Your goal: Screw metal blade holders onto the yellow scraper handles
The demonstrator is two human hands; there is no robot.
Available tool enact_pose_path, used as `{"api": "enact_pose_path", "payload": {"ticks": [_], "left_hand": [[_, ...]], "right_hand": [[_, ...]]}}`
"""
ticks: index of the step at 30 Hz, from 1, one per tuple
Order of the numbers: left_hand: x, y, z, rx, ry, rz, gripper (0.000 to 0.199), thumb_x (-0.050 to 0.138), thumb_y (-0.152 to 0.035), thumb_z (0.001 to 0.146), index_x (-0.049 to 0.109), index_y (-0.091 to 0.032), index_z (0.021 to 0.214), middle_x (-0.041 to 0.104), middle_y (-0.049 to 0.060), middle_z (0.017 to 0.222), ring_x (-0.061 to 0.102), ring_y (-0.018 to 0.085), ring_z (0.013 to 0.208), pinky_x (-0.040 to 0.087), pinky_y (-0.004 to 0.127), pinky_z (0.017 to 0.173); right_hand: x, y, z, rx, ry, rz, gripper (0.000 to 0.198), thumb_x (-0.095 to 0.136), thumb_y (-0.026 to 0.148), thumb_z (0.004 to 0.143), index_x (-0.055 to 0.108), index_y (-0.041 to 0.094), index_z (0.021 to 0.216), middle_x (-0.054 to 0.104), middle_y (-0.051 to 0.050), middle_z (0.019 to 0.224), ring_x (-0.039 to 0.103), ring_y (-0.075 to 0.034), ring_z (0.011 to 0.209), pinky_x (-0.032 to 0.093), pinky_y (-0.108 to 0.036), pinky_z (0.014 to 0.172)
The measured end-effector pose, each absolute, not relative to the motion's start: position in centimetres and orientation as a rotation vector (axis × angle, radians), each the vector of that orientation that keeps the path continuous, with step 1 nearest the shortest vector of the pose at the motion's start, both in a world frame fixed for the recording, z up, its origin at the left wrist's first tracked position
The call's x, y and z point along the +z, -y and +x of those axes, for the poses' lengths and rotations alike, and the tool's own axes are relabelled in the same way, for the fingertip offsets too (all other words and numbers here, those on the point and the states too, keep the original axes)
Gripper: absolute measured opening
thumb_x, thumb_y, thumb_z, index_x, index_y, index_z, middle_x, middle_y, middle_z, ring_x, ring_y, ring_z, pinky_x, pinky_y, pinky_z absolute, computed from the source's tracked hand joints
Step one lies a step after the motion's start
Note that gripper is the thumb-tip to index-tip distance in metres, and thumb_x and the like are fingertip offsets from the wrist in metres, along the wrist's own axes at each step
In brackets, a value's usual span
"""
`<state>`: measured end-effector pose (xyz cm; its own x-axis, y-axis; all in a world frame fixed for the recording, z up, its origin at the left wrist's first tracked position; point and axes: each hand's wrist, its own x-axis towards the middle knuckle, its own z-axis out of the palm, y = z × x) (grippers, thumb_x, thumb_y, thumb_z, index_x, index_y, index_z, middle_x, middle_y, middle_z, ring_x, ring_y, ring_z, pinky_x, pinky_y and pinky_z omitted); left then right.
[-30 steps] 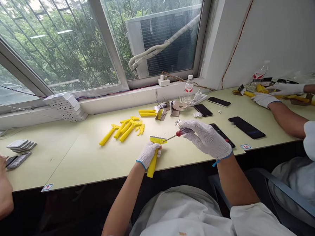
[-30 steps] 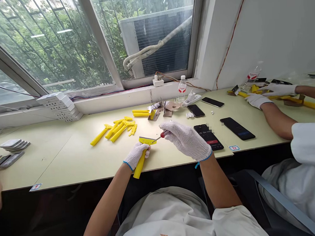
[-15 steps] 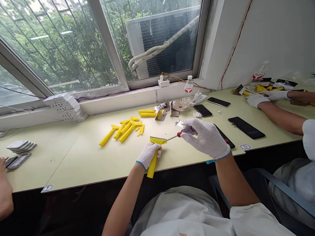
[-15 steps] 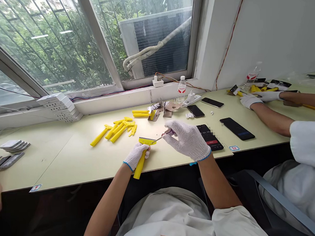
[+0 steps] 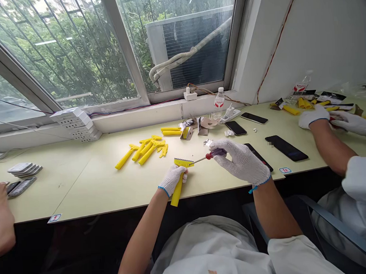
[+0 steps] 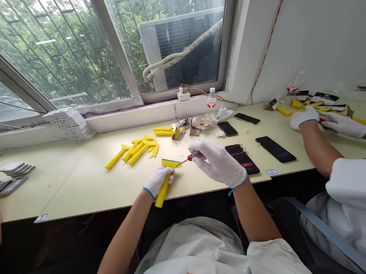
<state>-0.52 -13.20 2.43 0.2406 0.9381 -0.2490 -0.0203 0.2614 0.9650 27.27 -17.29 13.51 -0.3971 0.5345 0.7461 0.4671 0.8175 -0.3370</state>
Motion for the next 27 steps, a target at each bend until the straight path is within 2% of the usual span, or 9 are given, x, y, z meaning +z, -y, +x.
{"api": "enact_pose_path", "payload": {"ticks": [6, 12, 16, 20, 27], "left_hand": [[2.59, 13.17, -0.44, 0.872, -1.122, 1.078, 0.011, 0.067, -0.026, 0.085, 0.065, -0.018, 0.078, 0.058, 0.002, 0.066, 0.052, 0.013, 0.056, 0.045, 0.028, 0.059], [2.74, 13.19, -0.38, 0.862, -1.135, 1.073, 0.01, 0.067, -0.025, 0.084, 0.064, -0.018, 0.078, 0.058, 0.001, 0.064, 0.051, 0.012, 0.054, 0.043, 0.027, 0.057], [2.6, 13.2, -0.42, 0.869, -1.118, 1.065, 0.01, 0.068, -0.025, 0.084, 0.064, -0.018, 0.078, 0.058, 0.001, 0.066, 0.051, 0.012, 0.055, 0.045, 0.027, 0.057], [2.51, 13.23, -0.42, 0.876, -1.11, 1.065, 0.01, 0.069, -0.025, 0.084, 0.064, -0.017, 0.08, 0.058, 0.001, 0.067, 0.052, 0.012, 0.055, 0.046, 0.026, 0.057], [2.31, 13.12, -0.4, 0.883, -1.096, 1.082, 0.01, 0.068, -0.025, 0.084, 0.064, -0.017, 0.079, 0.059, 0.001, 0.067, 0.052, 0.012, 0.054, 0.046, 0.026, 0.057]], "right_hand": [[13.39, 16.9, 27.75, 0.046, 2.096, -0.725, 0.028, 0.072, 0.024, 0.105, 0.063, 0.025, 0.132, 0.078, -0.004, 0.11, 0.081, -0.015, 0.092, 0.065, -0.026, 0.085], [13.07, 16.82, 27.79, 0.0, 2.002, -0.955, 0.029, 0.077, 0.035, 0.103, 0.065, 0.023, 0.127, 0.081, -0.001, 0.099, 0.083, -0.018, 0.091, 0.064, -0.027, 0.083], [13.34, 17.03, 27.56, 0.031, 2.005, -0.948, 0.034, 0.073, 0.02, 0.099, 0.062, 0.022, 0.131, 0.076, -0.003, 0.11, 0.079, -0.014, 0.089, 0.065, -0.024, 0.082], [13.8, 17.38, 27.38, 0.016, 2.054, -0.84, 0.038, 0.062, 0.005, 0.095, 0.061, 0.021, 0.13, 0.075, -0.005, 0.118, 0.079, -0.012, 0.094, 0.064, -0.022, 0.089], [13.76, 17.45, 27.27, 0.037, 2.042, -0.807, 0.041, 0.062, 0.003, 0.094, 0.062, 0.022, 0.131, 0.078, -0.004, 0.115, 0.08, -0.014, 0.097, 0.066, -0.024, 0.09]]}}
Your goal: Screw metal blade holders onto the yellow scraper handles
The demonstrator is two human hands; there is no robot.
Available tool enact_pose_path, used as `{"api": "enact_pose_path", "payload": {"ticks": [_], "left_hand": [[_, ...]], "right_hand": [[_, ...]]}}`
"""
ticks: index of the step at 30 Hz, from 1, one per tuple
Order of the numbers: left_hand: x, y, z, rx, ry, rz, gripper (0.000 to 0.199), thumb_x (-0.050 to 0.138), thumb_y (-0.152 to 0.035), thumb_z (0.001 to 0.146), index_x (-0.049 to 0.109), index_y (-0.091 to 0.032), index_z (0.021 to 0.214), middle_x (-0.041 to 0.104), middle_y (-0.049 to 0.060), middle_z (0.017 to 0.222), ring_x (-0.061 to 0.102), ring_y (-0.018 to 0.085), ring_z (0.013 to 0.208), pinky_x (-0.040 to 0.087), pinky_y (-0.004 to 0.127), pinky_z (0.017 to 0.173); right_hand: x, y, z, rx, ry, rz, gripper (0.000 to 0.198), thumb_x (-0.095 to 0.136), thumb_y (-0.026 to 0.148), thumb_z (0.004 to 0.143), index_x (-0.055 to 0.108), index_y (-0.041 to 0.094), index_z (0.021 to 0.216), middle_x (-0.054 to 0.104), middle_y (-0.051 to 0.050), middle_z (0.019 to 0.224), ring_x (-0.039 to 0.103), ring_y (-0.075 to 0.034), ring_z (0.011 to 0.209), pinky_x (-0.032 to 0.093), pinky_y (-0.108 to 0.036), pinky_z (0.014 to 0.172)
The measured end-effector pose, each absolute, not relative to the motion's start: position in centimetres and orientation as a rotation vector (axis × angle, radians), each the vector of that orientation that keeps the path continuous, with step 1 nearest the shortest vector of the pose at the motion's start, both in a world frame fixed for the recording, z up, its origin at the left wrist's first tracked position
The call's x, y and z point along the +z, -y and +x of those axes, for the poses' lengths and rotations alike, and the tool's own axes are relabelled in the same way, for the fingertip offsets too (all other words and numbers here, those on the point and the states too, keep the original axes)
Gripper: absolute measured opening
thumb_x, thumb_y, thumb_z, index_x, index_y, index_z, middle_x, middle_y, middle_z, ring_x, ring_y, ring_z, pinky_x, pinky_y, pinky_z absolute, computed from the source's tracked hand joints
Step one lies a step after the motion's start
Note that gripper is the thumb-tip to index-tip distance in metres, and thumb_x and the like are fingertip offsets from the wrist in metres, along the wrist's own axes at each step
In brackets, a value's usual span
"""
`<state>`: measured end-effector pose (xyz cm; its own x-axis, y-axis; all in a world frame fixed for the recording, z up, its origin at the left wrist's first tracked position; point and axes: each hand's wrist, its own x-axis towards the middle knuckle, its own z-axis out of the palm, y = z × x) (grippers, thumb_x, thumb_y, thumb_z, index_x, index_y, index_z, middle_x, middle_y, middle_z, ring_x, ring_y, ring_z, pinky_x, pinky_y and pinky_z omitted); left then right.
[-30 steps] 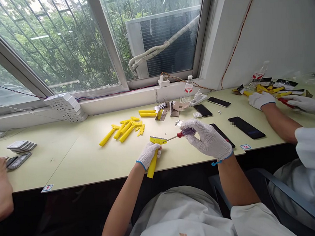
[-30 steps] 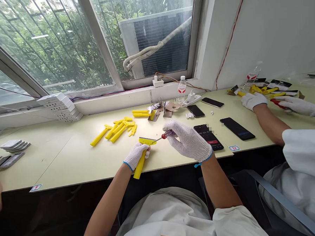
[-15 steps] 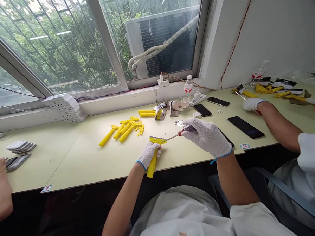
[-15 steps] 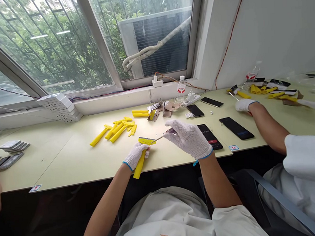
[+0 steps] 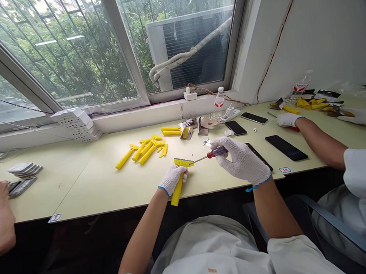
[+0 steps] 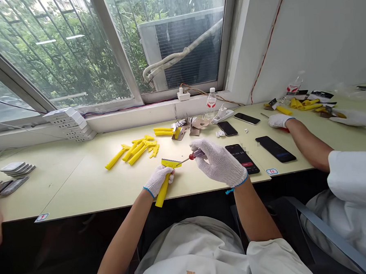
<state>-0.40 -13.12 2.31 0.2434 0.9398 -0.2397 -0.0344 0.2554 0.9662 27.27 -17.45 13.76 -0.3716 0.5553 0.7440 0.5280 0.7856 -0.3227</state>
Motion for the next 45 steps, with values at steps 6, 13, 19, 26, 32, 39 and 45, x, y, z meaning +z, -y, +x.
{"api": "enact_pose_path", "payload": {"ticks": [6, 13, 19, 26, 32, 39, 45], "left_hand": [[2.14, 13.11, -0.48, 0.891, -1.087, 1.092, 0.01, 0.068, -0.026, 0.085, 0.065, -0.017, 0.08, 0.06, 0.002, 0.067, 0.053, 0.013, 0.055, 0.047, 0.027, 0.057], [2.23, 13.06, -0.48, 0.886, -1.09, 1.092, 0.01, 0.068, -0.025, 0.083, 0.064, -0.017, 0.078, 0.059, 0.001, 0.066, 0.052, 0.012, 0.054, 0.045, 0.027, 0.057], [2.17, 12.98, -0.54, 0.869, -1.111, 1.102, 0.011, 0.067, -0.026, 0.084, 0.065, -0.018, 0.078, 0.059, 0.002, 0.064, 0.053, 0.013, 0.054, 0.046, 0.027, 0.058], [2.73, 13.29, -0.37, 0.878, -1.108, 1.071, 0.01, 0.067, -0.024, 0.084, 0.063, -0.018, 0.078, 0.058, 0.001, 0.064, 0.052, 0.012, 0.054, 0.045, 0.026, 0.057], [2.8, 13.28, -0.33, 0.878, -1.124, 1.059, 0.009, 0.067, -0.023, 0.084, 0.063, -0.018, 0.079, 0.058, 0.001, 0.066, 0.051, 0.012, 0.054, 0.045, 0.025, 0.056], [2.56, 13.2, -0.46, 0.875, -1.119, 1.081, 0.01, 0.069, -0.025, 0.084, 0.065, -0.018, 0.079, 0.059, 0.002, 0.064, 0.052, 0.013, 0.054, 0.045, 0.026, 0.056], [2.17, 13.06, -0.63, 0.877, -1.1, 1.114, 0.013, 0.068, -0.028, 0.085, 0.066, -0.018, 0.078, 0.059, 0.002, 0.065, 0.053, 0.013, 0.055, 0.047, 0.027, 0.059]], "right_hand": [[13.48, 17.33, 27.36, 0.08, 2.025, -0.833, 0.044, 0.062, 0.005, 0.095, 0.061, 0.023, 0.134, 0.078, -0.003, 0.115, 0.08, -0.014, 0.097, 0.066, -0.024, 0.091], [13.18, 17.06, 27.3, 0.134, 2.007, -0.849, 0.044, 0.063, 0.008, 0.098, 0.059, 0.025, 0.138, 0.077, -0.002, 0.116, 0.08, -0.013, 0.098, 0.066, -0.025, 0.094], [13.17, 17.01, 27.46, 0.089, 2.013, -0.88, 0.044, 0.067, 0.015, 0.102, 0.058, 0.025, 0.143, 0.078, -0.003, 0.115, 0.079, -0.013, 0.098, 0.066, -0.025, 0.092], [12.94, 16.67, 27.44, 0.041, 2.001, -0.962, 0.034, 0.073, 0.027, 0.102, 0.063, 0.024, 0.134, 0.08, -0.001, 0.107, 0.082, -0.015, 0.091, 0.066, -0.026, 0.086], [13.27, 17.03, 27.46, -0.121, 1.964, -1.072, 0.031, 0.075, 0.032, 0.099, 0.064, 0.022, 0.127, 0.08, 0.0, 0.098, 0.081, -0.018, 0.082, 0.063, -0.027, 0.075], [13.84, 17.46, 27.44, 0.098, 2.032, -0.821, 0.036, 0.059, 0.005, 0.095, 0.063, 0.023, 0.126, 0.077, -0.004, 0.114, 0.079, -0.014, 0.094, 0.066, -0.026, 0.088], [13.31, 17.08, 27.3, 0.145, 1.983, -0.868, 0.026, 0.069, 0.019, 0.101, 0.065, 0.022, 0.127, 0.079, -0.004, 0.109, 0.081, -0.016, 0.091, 0.068, -0.027, 0.085]]}}
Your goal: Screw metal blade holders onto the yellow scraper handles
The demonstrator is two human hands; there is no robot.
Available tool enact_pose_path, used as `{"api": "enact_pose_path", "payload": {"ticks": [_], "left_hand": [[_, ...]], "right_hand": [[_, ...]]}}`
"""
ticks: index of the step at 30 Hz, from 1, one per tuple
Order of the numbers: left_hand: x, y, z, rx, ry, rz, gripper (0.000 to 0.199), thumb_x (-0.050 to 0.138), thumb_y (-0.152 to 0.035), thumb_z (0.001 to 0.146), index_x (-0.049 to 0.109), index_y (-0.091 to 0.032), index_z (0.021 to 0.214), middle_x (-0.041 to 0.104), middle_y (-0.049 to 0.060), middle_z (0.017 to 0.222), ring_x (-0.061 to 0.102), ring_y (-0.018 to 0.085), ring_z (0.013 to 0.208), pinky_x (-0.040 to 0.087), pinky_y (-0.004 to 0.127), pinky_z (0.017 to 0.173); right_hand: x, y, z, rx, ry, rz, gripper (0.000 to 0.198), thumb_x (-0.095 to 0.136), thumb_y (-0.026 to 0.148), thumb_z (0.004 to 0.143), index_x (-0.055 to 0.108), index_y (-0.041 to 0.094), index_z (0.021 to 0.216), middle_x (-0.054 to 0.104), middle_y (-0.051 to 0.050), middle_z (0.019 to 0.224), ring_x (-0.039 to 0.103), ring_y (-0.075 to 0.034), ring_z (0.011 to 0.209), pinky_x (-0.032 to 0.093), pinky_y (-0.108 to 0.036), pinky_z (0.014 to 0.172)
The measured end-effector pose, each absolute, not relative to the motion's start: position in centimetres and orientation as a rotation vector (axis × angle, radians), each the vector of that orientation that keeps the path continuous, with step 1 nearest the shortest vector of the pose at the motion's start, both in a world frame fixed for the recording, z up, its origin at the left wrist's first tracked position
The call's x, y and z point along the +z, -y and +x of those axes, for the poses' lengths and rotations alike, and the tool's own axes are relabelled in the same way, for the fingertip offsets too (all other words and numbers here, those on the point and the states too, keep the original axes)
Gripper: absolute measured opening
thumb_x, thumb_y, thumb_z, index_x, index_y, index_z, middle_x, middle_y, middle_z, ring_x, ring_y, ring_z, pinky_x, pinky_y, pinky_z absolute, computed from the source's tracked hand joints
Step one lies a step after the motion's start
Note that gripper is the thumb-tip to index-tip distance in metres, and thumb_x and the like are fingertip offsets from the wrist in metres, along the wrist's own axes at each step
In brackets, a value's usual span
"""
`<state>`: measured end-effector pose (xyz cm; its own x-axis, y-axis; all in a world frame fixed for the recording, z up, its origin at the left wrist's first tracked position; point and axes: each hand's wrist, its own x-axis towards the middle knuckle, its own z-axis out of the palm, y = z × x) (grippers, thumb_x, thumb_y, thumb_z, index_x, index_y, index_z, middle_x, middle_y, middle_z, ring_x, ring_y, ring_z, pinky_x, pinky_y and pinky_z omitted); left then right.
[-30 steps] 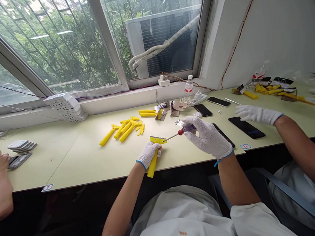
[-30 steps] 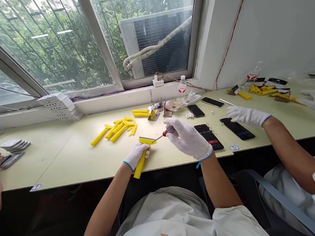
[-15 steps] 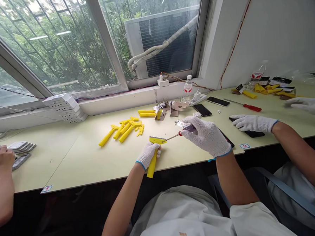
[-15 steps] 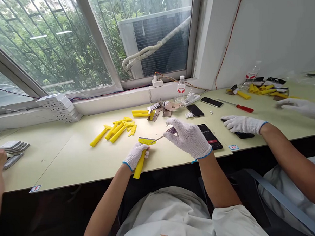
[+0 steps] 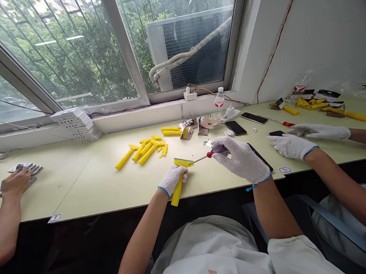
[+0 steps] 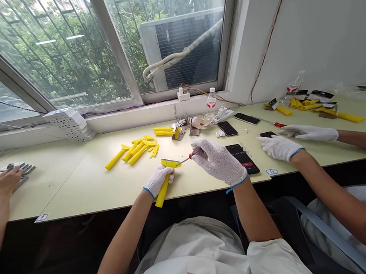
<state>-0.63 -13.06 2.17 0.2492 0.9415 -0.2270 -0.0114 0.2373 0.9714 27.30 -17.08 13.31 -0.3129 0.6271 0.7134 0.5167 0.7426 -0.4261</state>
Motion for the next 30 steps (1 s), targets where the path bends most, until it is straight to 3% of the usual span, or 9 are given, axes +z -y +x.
{"api": "enact_pose_path", "payload": {"ticks": [7, 11, 16, 23, 27, 30], "left_hand": [[1.9, 13.0, -0.7, 0.879, -1.105, 1.101, 0.012, 0.069, -0.028, 0.086, 0.066, -0.018, 0.08, 0.06, 0.002, 0.067, 0.055, 0.013, 0.056, 0.048, 0.027, 0.06], [1.9, 13.0, -0.7, 0.884, -1.095, 1.102, 0.012, 0.068, -0.028, 0.086, 0.066, -0.018, 0.079, 0.061, 0.002, 0.066, 0.054, 0.013, 0.055, 0.047, 0.027, 0.059], [2.2, 13.1, -0.6, 0.873, -1.111, 1.093, 0.011, 0.068, -0.027, 0.086, 0.066, -0.018, 0.079, 0.06, 0.002, 0.066, 0.053, 0.013, 0.055, 0.046, 0.027, 0.058], [2.4, 13.1, -0.6, 0.878, -1.104, 1.118, 0.012, 0.068, -0.027, 0.086, 0.065, -0.018, 0.077, 0.06, 0.002, 0.065, 0.054, 0.014, 0.055, 0.047, 0.028, 0.06], [2.3, 13.1, -0.5, 0.885, -1.095, 1.114, 0.01, 0.068, -0.025, 0.085, 0.064, -0.018, 0.078, 0.059, 0.002, 0.065, 0.053, 0.013, 0.055, 0.046, 0.028, 0.059], [2.3, 13.1, -0.5, 0.895, -1.088, 1.099, 0.01, 0.068, -0.025, 0.085, 0.064, -0.018, 0.078, 0.059, 0.002, 0.065, 0.052, 0.013, 0.055, 0.046, 0.028, 0.058]], "right_hand": [[12.7, 16.7, 27.6, 0.025, 1.942, -0.981, 0.03, 0.081, 0.034, 0.098, 0.067, 0.023, 0.123, 0.079, 0.0, 0.098, 0.081, -0.016, 0.084, 0.065, -0.026, 0.079], [13.3, 17.1, 27.5, 0.0, 1.967, -0.981, 0.032, 0.075, 0.019, 0.094, 0.064, 0.021, 0.124, 0.078, -0.002, 0.103, 0.079, -0.016, 0.083, 0.064, -0.026, 0.077], [13.7, 17.5, 27.4, 0.117, 2.044, -0.841, 0.039, 0.06, 0.004, 0.094, 0.064, 0.024, 0.128, 0.079, -0.003, 0.112, 0.08, -0.015, 0.094, 0.066, -0.027, 0.089], [12.9, 16.8, 27.4, 0.15, 1.981, -0.871, 0.027, 0.068, 0.018, 0.101, 0.064, 0.023, 0.127, 0.079, -0.003, 0.108, 0.08, -0.015, 0.091, 0.067, -0.028, 0.086], [12.5, 16.4, 27.3, 0.105, 1.941, -0.943, 0.031, 0.077, 0.029, 0.1, 0.063, 0.025, 0.127, 0.078, -0.001, 0.104, 0.081, -0.016, 0.088, 0.067, -0.029, 0.084], [12.9, 16.7, 27.3, 0.0, 1.979, -0.94, 0.035, 0.076, 0.028, 0.098, 0.061, 0.024, 0.129, 0.076, -0.005, 0.115, 0.08, -0.02, 0.098, 0.067, -0.035, 0.088]]}}
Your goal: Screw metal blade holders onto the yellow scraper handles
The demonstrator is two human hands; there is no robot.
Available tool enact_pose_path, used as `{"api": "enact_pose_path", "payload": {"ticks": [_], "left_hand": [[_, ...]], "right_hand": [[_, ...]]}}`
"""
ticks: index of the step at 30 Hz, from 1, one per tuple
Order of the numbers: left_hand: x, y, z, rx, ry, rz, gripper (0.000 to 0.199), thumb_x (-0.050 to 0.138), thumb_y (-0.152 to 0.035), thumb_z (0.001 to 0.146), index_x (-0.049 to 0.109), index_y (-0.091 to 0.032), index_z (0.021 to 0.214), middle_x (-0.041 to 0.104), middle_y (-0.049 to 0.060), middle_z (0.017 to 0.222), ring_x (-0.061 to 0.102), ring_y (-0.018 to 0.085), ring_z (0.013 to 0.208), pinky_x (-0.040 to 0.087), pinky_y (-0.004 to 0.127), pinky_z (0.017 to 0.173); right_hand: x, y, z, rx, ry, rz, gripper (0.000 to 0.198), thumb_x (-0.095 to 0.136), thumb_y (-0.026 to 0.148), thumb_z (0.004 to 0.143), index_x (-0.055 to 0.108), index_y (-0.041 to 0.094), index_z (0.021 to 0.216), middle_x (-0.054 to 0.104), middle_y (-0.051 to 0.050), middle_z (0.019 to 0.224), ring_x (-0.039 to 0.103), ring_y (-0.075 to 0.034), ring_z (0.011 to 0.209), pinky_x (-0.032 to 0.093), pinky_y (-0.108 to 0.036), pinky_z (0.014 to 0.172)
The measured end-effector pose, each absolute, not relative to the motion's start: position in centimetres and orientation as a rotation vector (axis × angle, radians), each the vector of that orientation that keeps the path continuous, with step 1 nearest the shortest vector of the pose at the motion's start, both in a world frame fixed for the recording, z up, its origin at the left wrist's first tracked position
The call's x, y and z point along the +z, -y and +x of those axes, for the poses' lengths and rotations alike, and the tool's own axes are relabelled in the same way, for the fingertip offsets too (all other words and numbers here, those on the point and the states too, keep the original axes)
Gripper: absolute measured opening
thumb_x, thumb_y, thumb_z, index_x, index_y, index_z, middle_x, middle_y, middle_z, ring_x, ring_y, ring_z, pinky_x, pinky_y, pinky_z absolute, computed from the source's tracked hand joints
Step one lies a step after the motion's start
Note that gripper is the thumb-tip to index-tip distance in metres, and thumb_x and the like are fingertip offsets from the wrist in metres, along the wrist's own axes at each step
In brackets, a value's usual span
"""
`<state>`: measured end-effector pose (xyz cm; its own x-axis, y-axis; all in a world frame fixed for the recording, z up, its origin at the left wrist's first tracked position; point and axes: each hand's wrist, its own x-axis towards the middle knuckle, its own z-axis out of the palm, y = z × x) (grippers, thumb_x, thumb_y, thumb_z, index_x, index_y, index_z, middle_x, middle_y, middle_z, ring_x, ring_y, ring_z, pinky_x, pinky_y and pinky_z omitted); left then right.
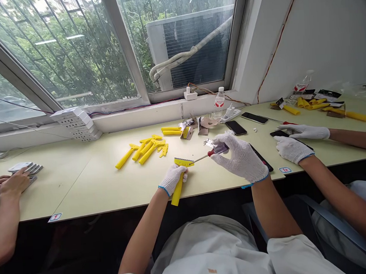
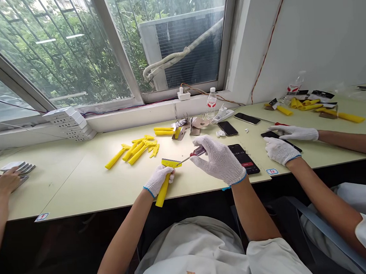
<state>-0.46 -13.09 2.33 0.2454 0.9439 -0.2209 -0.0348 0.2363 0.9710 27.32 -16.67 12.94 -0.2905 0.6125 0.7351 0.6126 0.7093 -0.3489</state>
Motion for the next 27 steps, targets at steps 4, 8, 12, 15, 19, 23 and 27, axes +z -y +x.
{"api": "enact_pose_path", "payload": {"ticks": [4, 8, 12, 15, 19, 23, 27], "left_hand": [[2.4, 13.2, -0.5, 0.878, -1.104, 1.09, 0.011, 0.068, -0.026, 0.085, 0.064, -0.018, 0.078, 0.059, 0.002, 0.066, 0.053, 0.013, 0.055, 0.047, 0.028, 0.059], [2.3, 13.1, -0.6, 0.875, -1.114, 1.116, 0.012, 0.068, -0.027, 0.085, 0.065, -0.018, 0.078, 0.06, 0.002, 0.065, 0.054, 0.014, 0.056, 0.047, 0.028, 0.06], [2.1, 13.0, -0.6, 0.882, -1.105, 1.117, 0.011, 0.068, -0.026, 0.084, 0.066, -0.018, 0.077, 0.06, 0.002, 0.065, 0.054, 0.014, 0.055, 0.047, 0.028, 0.06], [2.1, 13.0, -0.6, 0.886, -1.101, 1.102, 0.011, 0.068, -0.026, 0.084, 0.066, -0.018, 0.077, 0.06, 0.002, 0.065, 0.054, 0.014, 0.055, 0.047, 0.028, 0.06], [2.2, 13.1, -0.5, 0.884, -1.106, 1.09, 0.011, 0.068, -0.025, 0.084, 0.065, -0.018, 0.077, 0.059, 0.002, 0.065, 0.053, 0.014, 0.055, 0.046, 0.028, 0.059], [2.1, 13.1, -0.6, 0.872, -1.119, 1.102, 0.011, 0.068, -0.027, 0.086, 0.066, -0.018, 0.079, 0.06, 0.003, 0.064, 0.054, 0.014, 0.055, 0.046, 0.028, 0.059], [1.7, 12.9, -0.7, 0.874, -1.115, 1.109, 0.012, 0.067, -0.027, 0.086, 0.066, -0.018, 0.079, 0.06, 0.003, 0.065, 0.054, 0.014, 0.056, 0.047, 0.028, 0.06]], "right_hand": [[13.8, 17.3, 27.3, 0.016, 2.057, -0.812, 0.04, 0.064, 0.012, 0.097, 0.059, 0.024, 0.136, 0.07, -0.01, 0.137, 0.076, -0.023, 0.12, 0.066, -0.04, 0.104], [13.7, 17.4, 27.2, 0.096, 2.044, -0.788, 0.032, 0.066, 0.013, 0.1, 0.063, 0.024, 0.13, 0.078, -0.005, 0.119, 0.082, -0.016, 0.096, 0.07, -0.029, 0.089], [13.0, 17.0, 27.1, 0.117, 1.993, -0.832, 0.028, 0.072, 0.02, 0.101, 0.065, 0.024, 0.128, 0.079, -0.002, 0.106, 0.081, -0.015, 0.088, 0.07, -0.028, 0.086], [12.8, 16.8, 27.2, 0.115, 1.987, -0.855, 0.03, 0.074, 0.023, 0.101, 0.064, 0.024, 0.129, 0.078, -0.001, 0.105, 0.081, -0.015, 0.088, 0.069, -0.028, 0.085], [13.3, 17.1, 27.3, -0.002, 2.043, -0.849, 0.038, 0.072, 0.016, 0.096, 0.062, 0.023, 0.132, 0.075, -0.005, 0.12, 0.08, -0.017, 0.094, 0.068, -0.032, 0.091], [13.6, 17.3, 27.2, 0.022, 2.075, -0.775, 0.042, 0.062, 0.005, 0.095, 0.061, 0.024, 0.133, 0.074, -0.005, 0.125, 0.08, -0.014, 0.097, 0.067, -0.029, 0.093], [13.3, 17.1, 27.0, 0.048, 2.031, -0.792, 0.033, 0.069, 0.011, 0.098, 0.063, 0.024, 0.128, 0.077, -0.001, 0.114, 0.081, -0.013, 0.093, 0.068, -0.024, 0.09]]}}
